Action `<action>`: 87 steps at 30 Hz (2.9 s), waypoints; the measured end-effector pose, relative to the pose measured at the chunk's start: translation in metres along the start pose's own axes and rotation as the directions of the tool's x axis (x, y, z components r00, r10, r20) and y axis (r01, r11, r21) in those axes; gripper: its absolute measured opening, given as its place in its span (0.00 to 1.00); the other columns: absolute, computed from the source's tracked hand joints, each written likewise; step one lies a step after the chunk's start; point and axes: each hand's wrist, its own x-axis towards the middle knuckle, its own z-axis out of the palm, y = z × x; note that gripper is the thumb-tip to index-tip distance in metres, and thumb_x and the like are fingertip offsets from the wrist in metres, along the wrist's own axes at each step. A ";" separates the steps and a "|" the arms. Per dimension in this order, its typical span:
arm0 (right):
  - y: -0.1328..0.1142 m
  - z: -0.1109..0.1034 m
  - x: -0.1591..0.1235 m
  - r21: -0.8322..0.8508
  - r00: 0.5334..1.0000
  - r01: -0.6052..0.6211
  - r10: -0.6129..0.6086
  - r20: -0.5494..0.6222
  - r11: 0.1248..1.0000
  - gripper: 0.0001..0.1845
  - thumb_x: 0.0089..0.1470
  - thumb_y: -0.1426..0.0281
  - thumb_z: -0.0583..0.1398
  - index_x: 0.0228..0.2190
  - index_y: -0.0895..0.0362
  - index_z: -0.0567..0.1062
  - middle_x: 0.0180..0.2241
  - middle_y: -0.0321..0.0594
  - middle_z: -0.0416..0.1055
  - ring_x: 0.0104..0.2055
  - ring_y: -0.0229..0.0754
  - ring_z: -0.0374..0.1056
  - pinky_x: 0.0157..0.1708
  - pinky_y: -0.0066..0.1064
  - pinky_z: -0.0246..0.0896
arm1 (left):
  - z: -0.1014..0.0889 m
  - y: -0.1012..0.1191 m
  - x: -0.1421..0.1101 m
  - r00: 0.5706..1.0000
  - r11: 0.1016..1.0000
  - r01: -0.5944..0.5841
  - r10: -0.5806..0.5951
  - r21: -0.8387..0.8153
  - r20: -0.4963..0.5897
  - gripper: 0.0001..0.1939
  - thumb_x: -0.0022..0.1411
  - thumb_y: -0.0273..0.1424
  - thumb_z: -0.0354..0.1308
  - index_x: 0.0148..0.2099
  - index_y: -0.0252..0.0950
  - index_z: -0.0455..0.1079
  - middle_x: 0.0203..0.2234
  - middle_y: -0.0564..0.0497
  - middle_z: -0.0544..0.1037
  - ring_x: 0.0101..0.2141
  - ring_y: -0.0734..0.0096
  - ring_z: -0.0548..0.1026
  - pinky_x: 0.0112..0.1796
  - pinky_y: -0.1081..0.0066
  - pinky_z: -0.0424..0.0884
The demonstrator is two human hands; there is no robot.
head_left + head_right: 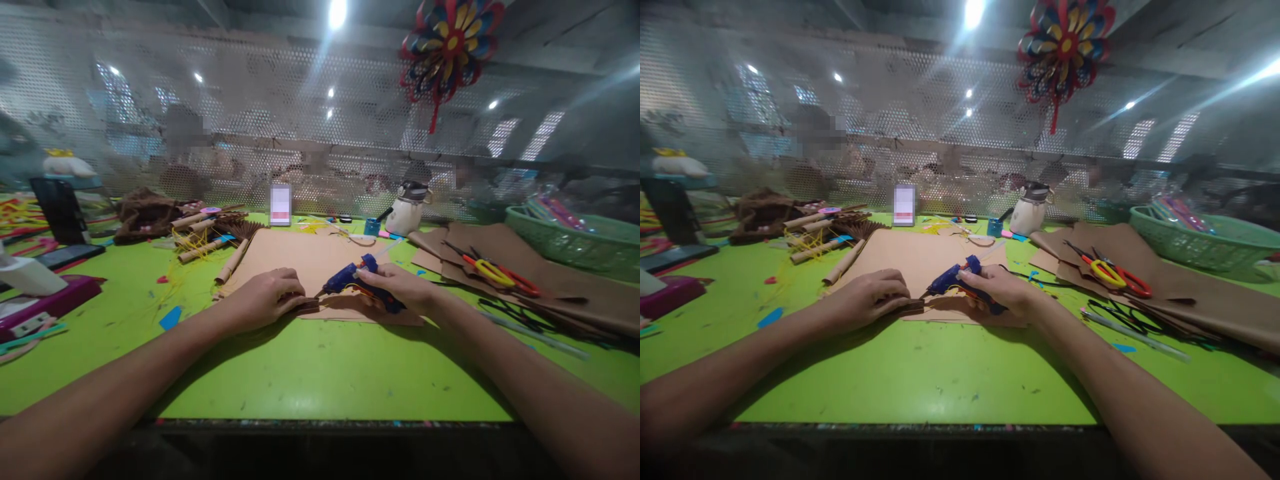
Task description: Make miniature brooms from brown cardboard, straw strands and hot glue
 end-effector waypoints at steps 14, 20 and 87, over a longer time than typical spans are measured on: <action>0.000 -0.001 0.000 -0.017 1.000 -0.003 0.003 0.017 1.000 0.27 0.51 0.49 0.55 0.23 0.62 0.71 0.20 0.39 0.68 0.18 0.31 0.61 0.19 0.24 0.53 | -0.015 0.006 -0.001 0.994 1.000 -0.003 0.001 0.012 0.108 0.11 0.61 0.32 0.50 0.40 0.36 0.71 0.32 0.49 0.71 0.34 0.69 0.68 0.34 0.72 0.61; 0.002 -0.002 0.001 -0.050 0.999 0.002 0.000 0.033 0.999 0.26 0.51 0.49 0.55 0.24 0.62 0.70 0.20 0.38 0.68 0.20 0.32 0.62 0.20 0.25 0.55 | -0.015 0.005 -0.001 0.993 1.000 -0.011 0.013 -0.016 0.119 0.11 0.62 0.33 0.50 0.40 0.36 0.72 0.32 0.49 0.71 0.34 0.69 0.68 0.34 0.73 0.61; 0.004 0.008 0.001 -0.126 0.996 0.082 -0.079 0.031 0.989 0.25 0.52 0.47 0.53 0.24 0.58 0.64 0.17 0.32 0.58 0.18 0.31 0.50 0.17 0.26 0.45 | -0.012 0.006 -0.003 0.993 0.999 -0.054 0.054 -0.008 0.103 0.07 0.56 0.26 0.51 0.31 0.35 0.70 0.27 0.50 0.73 0.28 0.72 0.69 0.31 0.73 0.61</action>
